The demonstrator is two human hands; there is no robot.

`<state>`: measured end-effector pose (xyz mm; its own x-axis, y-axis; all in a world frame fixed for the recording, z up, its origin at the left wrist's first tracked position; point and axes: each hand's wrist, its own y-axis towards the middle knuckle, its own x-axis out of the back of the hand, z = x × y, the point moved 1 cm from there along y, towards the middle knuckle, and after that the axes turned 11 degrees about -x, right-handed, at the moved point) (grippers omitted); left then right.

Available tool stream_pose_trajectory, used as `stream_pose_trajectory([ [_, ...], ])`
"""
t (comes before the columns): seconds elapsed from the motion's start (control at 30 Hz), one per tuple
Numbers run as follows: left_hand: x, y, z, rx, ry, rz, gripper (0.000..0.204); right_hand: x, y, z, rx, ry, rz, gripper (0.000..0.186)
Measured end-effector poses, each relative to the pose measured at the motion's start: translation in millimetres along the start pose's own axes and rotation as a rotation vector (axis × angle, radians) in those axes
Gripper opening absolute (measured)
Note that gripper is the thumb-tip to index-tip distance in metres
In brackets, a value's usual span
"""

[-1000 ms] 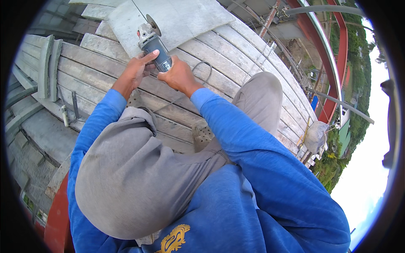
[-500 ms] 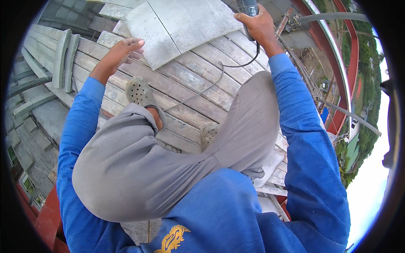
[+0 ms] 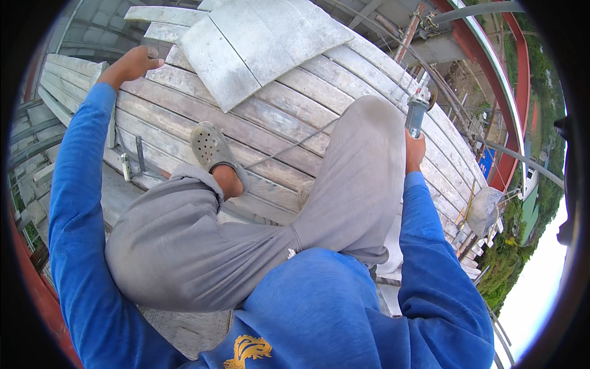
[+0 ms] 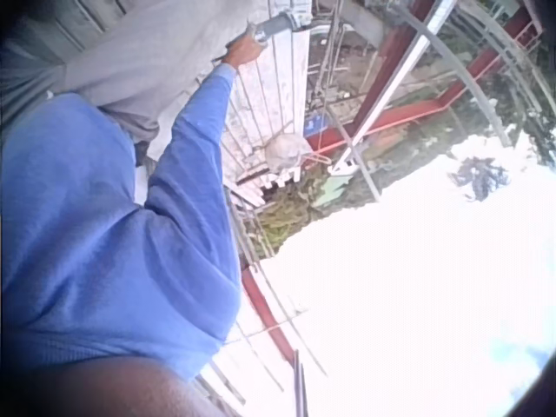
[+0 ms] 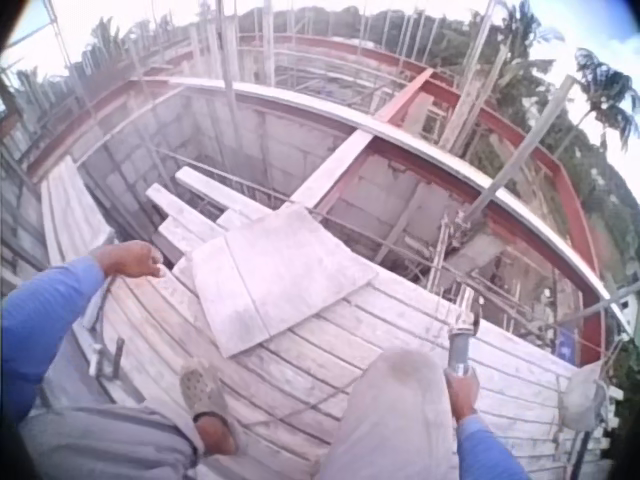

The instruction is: The person measures a rectangular tile with a tape measure and pencil, then uses an angle grinder to cut the tile along the marked line. The person handles the tile pieces and repositions them on the wooden scaffolding platform.

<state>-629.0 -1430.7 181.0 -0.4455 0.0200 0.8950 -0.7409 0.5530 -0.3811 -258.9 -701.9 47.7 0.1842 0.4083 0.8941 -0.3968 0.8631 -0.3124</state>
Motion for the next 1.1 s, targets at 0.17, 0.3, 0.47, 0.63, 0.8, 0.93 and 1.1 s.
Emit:
stream_pose_trajectory([
  [0.17,43.7,59.9,-45.7,0.258,-0.180,0.237,0.061,-29.5,-10.4,-60.1,-0.234,-0.148,-0.092,0.106],
  [0.3,41.9,62.4,-69.5,0.216,-0.200,0.173,0.063,-45.7,-24.3,-62.9,-0.343,-0.216,-0.209,0.101],
  [0.47,24.7,52.0,-77.7,0.289,-0.248,0.244,0.069,-58.1,-37.9,-59.5,-0.342,-0.195,-0.266,0.090],
  [0.63,-39.7,33.9,-81.5,0.435,-0.532,0.189,0.073,-86.4,-39.3,-85.7,-0.079,-0.189,-0.411,0.087],
  [0.8,-130.3,6.9,-105.5,0.640,-0.883,0.183,0.078,-87.3,-52.0,-69.1,-0.152,-0.194,-0.294,0.087],
  [0.93,-178.5,3.1,-120.1,0.725,-1.050,0.123,0.074,-90.0,-32.5,-85.1,-0.128,-0.168,-0.229,0.091],
  [1.1,-212.8,21.5,-126.6,0.803,-1.168,-0.004,0.073,-89.7,-20.1,-99.9,-0.178,0.035,-0.110,0.094],
])
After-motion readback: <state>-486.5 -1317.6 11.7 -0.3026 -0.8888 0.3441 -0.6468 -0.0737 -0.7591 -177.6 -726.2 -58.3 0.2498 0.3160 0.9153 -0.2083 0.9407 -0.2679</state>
